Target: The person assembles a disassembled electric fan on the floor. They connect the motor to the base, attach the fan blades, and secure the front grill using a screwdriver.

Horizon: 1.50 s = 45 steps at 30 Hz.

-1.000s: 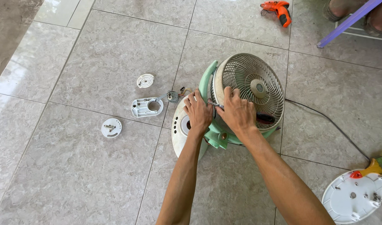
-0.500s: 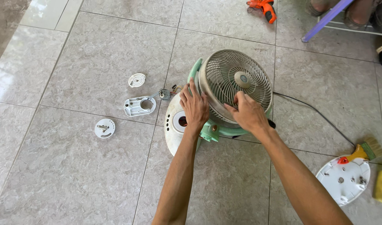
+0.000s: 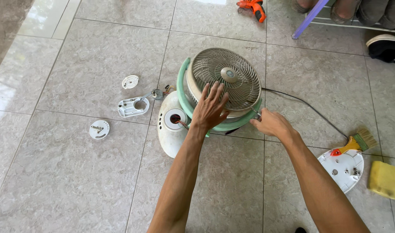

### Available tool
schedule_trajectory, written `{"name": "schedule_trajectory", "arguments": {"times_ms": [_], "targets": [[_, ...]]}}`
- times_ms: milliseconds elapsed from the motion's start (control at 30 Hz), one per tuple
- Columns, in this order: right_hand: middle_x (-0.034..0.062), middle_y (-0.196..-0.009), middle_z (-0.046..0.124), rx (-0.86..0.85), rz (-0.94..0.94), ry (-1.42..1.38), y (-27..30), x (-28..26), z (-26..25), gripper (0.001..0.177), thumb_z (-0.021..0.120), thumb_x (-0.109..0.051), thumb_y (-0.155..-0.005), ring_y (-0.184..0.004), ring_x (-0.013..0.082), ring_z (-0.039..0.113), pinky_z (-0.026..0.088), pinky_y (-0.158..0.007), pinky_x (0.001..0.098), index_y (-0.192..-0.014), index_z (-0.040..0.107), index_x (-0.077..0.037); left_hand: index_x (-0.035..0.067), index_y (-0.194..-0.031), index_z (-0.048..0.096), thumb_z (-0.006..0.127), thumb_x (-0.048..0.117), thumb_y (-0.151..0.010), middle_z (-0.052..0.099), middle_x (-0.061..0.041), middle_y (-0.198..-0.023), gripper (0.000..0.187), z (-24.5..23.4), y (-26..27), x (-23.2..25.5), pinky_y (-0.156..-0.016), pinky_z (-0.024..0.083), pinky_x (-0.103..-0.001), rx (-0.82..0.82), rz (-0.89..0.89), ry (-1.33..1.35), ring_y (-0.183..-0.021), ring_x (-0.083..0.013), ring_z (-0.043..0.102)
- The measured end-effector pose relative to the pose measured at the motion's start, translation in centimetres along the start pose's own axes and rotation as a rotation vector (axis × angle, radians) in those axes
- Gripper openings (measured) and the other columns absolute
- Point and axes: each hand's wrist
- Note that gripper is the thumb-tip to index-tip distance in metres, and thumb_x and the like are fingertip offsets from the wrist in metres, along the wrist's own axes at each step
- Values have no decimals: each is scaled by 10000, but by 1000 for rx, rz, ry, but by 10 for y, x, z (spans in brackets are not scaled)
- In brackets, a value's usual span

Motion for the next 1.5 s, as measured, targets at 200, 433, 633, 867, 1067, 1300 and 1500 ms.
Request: {"name": "schedule_trajectory", "arguments": {"times_ms": [200, 433, 633, 867, 1067, 1300, 1500], "targets": [[218, -1191, 692, -113, -91, -37, -13, 50, 22, 367, 426, -313, -1069, -1130, 401, 660, 498, -926, 541, -1240, 596, -37, 130, -1413, 512, 738, 459, -836, 435, -158, -1535, 701, 21, -18, 33, -1252, 221, -563, -54, 8, -69, -1492, -323, 324], [225, -1056, 730, -94, -183, 99, 0, 68, -12, 354, 467, -335, -1053, -1043, 444, 675, 523, -885, 554, -1159, 649, -50, 103, -1419, 449, 752, 525, -802, 424, -202, -1514, 807, 38, -43, 68, -1216, 237, -602, -87, -120, -79, -1466, -351, 330], [252, -1007, 725, -135, -191, 66, -14, 79, -36, 308, 421, -265, -1076, -957, 455, 696, 512, -836, 581, -1134, 626, -43, 141, -1443, 442, 766, 504, -787, 412, -195, -1533, 817, 51, -58, 87, -1202, 235, -622, -122, -185, -181, -1471, -352, 324], [248, -1056, 720, 87, -334, -33, -63, 102, -17, 284, 526, -232, -998, -1017, 451, 676, 531, -887, 547, -1157, 732, -118, 182, -1512, 358, 742, 674, -737, 306, -223, -1588, 995, 43, -74, 110, -1190, 203, -681, -216, -336, -216, -1501, -391, 236], [213, -1057, 729, 84, -292, -62, -83, 100, -10, 295, 535, -258, -1002, -1025, 425, 684, 533, -890, 545, -1190, 729, -138, 154, -1559, 323, 723, 809, -676, 221, -281, -1628, 1170, 42, -88, 113, -1166, 173, -733, -237, -464, -237, -1523, -434, 175], [175, -1022, 746, 11, -413, 11, -96, 97, -24, 278, 557, -202, -965, -955, 385, 721, 555, -858, 519, -1171, 739, -160, 92, -1545, 375, 712, 791, -725, 336, -238, -1563, 1129, 53, -94, 113, -1098, 307, -776, -298, -424, -367, -1453, -471, 291], [216, -948, 743, 82, -469, 278, -100, 82, -30, 229, 592, -102, -896, -922, 388, 732, 577, -815, 497, -1009, 790, -112, 77, -1463, 468, 699, 756, -765, 478, -168, -1384, 1000, 65, -84, 109, -1043, 402, -747, -128, -322, -411, -1300, -326, 455]]}}
Point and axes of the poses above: each hand's wrist, its own y-axis away from the middle knuckle, its own z-axis out of the palm, x = y × z
